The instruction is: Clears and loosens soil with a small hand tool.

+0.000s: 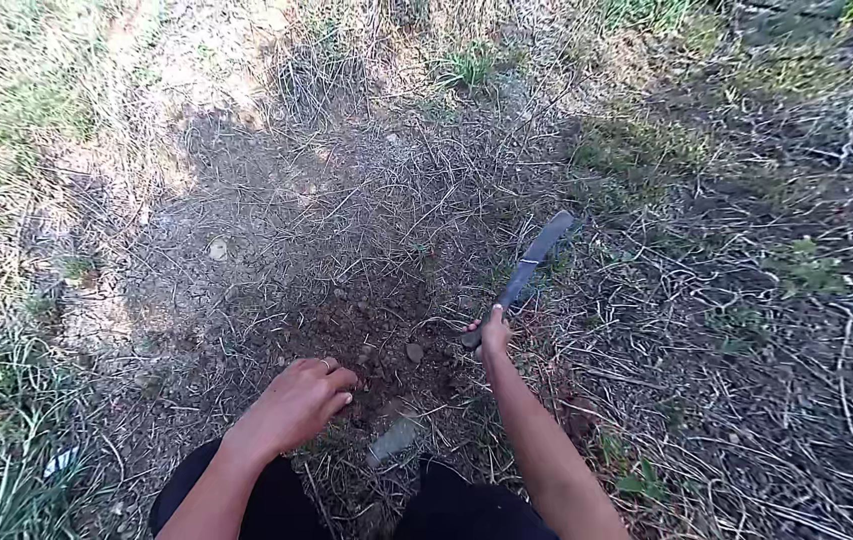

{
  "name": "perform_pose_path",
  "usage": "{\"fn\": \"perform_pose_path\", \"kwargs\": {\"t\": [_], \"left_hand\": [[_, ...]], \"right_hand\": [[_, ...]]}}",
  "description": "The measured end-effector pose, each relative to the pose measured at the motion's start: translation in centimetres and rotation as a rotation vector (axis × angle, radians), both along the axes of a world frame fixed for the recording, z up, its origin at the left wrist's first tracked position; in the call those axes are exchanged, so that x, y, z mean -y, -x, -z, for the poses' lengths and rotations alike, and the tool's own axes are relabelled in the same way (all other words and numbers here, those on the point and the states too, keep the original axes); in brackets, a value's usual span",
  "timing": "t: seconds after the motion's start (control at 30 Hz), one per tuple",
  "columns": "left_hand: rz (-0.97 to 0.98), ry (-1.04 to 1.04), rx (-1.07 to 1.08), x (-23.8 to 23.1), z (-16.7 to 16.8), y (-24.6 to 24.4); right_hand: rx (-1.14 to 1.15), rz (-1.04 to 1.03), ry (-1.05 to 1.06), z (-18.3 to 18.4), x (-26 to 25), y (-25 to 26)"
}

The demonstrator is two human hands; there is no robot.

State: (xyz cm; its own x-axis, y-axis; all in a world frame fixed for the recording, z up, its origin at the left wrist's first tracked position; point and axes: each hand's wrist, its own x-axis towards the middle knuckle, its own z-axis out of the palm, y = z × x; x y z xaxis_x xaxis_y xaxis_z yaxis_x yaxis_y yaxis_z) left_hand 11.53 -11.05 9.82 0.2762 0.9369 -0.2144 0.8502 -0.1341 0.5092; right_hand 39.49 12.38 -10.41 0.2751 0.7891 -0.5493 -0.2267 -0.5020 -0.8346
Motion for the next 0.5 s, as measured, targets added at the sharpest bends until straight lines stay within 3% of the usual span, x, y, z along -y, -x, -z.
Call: {"fn": "perform_pose_path", "kwargs": {"t": [0.07,0.13,0.17,0.37,0.5], "left_hand": [[0.003,-0.052,0.015,0.1,-0.1,-0.4],[0.016,-0.052,0.013,-0.3,-0.2,-0.9],[0.026,-0.04,0.009,-0.4,-0.3,-1.1],[0.039,-0.042,0.021,-0.5,-0.4,-1.3],[0.048,-0.091,0.029,0.3,-0.2,-0.9]], "right_hand": [[0.123,-0.328,0.181,2.3,3.4,0.6],[0.241,-0.702,0.354,2.9,5.1,0.1],[0.278,-0.788,0.383,2.6,5.6,0.0],[0.408,-0.751,0.265,-2.5,4.3,-5.6],[0.368,-0.48,0.174,-5.9,1.5,-8.3]]}}
